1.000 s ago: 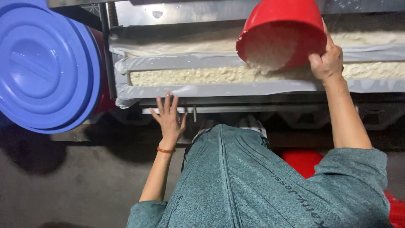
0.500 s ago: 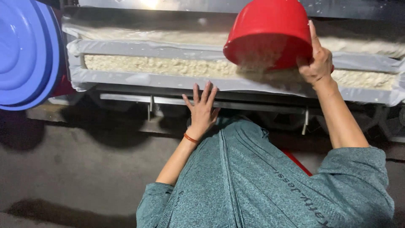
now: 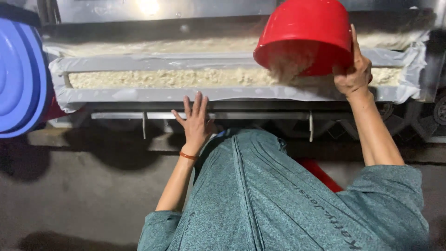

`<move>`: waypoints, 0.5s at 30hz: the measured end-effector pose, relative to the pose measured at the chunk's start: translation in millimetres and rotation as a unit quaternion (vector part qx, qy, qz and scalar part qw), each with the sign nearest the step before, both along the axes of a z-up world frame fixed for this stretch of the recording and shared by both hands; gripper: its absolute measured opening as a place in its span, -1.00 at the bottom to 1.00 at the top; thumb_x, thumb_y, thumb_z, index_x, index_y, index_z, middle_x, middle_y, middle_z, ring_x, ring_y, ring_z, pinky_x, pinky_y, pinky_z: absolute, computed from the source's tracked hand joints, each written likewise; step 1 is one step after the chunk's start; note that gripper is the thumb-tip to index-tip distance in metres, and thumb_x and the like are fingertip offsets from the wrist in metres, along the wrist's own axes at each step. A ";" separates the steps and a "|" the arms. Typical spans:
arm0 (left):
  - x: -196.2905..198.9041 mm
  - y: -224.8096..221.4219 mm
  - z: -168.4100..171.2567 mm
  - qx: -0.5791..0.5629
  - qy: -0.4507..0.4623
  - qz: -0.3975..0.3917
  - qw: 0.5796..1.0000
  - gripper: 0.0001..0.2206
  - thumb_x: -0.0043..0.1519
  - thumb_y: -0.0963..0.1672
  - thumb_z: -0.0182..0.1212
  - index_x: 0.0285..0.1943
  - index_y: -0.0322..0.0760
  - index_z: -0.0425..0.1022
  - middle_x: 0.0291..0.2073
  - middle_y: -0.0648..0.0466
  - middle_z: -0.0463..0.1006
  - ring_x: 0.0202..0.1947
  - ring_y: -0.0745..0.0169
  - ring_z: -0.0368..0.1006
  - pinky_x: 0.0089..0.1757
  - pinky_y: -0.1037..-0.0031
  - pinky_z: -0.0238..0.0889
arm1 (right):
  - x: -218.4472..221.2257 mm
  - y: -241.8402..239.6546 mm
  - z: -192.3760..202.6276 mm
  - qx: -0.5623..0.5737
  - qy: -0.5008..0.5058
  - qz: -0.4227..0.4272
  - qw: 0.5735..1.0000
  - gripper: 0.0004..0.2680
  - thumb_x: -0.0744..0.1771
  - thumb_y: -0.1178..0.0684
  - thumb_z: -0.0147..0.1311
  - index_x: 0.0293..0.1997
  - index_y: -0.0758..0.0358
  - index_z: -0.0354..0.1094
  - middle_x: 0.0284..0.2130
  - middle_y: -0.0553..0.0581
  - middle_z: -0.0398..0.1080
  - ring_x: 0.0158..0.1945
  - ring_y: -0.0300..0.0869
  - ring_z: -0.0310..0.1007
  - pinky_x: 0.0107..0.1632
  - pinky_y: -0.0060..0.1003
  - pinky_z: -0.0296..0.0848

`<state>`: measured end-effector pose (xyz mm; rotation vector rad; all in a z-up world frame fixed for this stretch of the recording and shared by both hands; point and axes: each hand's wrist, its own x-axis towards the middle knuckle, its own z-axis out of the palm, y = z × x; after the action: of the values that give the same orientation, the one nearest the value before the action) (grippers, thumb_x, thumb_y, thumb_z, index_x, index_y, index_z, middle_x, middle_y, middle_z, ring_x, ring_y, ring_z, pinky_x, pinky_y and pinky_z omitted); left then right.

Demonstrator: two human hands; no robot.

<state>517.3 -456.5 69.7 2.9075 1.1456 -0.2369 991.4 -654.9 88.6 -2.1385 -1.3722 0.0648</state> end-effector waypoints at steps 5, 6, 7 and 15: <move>2.4 0.6 -0.6 -0.019 -0.043 0.008 0.999 -0.15 0.26 0.02 0.28 0.70 0.09 -0.18 0.64 0.23 -0.29 0.61 -0.12 -0.50 0.22 -0.55 -0.71 | 20.8 -35.2 11.2 -0.010 0.023 -0.052 0.998 -0.46 0.43 0.09 -0.08 0.69 0.08 -0.14 -0.37 0.43 0.50 -0.40 0.32 0.49 -0.36 0.17 0.48; 3.3 1.9 1.5 -0.027 -0.045 0.012 0.999 -0.16 0.26 0.04 0.27 0.69 0.07 -0.18 0.64 0.20 -0.29 0.60 -0.11 -0.52 0.22 -0.55 -0.71 | 26.8 -42.3 11.5 0.004 0.016 -0.051 0.999 -0.49 0.47 0.01 -0.03 0.69 0.09 -0.12 -0.39 0.39 0.48 -0.43 0.27 0.47 -0.35 0.15 0.50; 2.8 0.8 3.5 -0.039 -0.045 0.015 0.998 -0.16 0.27 0.07 0.25 0.69 0.06 -0.17 0.64 0.18 -0.28 0.60 -0.10 -0.53 0.22 -0.55 -0.71 | 30.9 -52.8 11.2 0.016 0.010 -0.051 0.999 -0.50 0.50 -0.06 0.01 0.68 0.09 -0.09 -0.42 0.36 0.47 -0.46 0.22 0.46 -0.34 0.12 0.52; 8.1 -4.3 13.7 -0.055 -0.065 0.021 0.996 -0.20 0.26 0.03 0.22 0.69 -0.01 -0.11 0.64 0.14 -0.26 0.60 -0.11 -0.49 0.21 -0.54 -0.74 | 58.0 -101.6 32.7 0.061 0.007 -0.036 0.997 -0.52 0.41 0.11 -0.14 0.58 0.43 0.00 -0.21 0.48 0.49 -0.25 0.37 0.53 -0.09 0.22 0.62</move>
<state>525.4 -460.8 83.4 2.7547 1.1348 -0.1049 1049.4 -756.5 121.2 -2.0796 -1.2567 -0.0318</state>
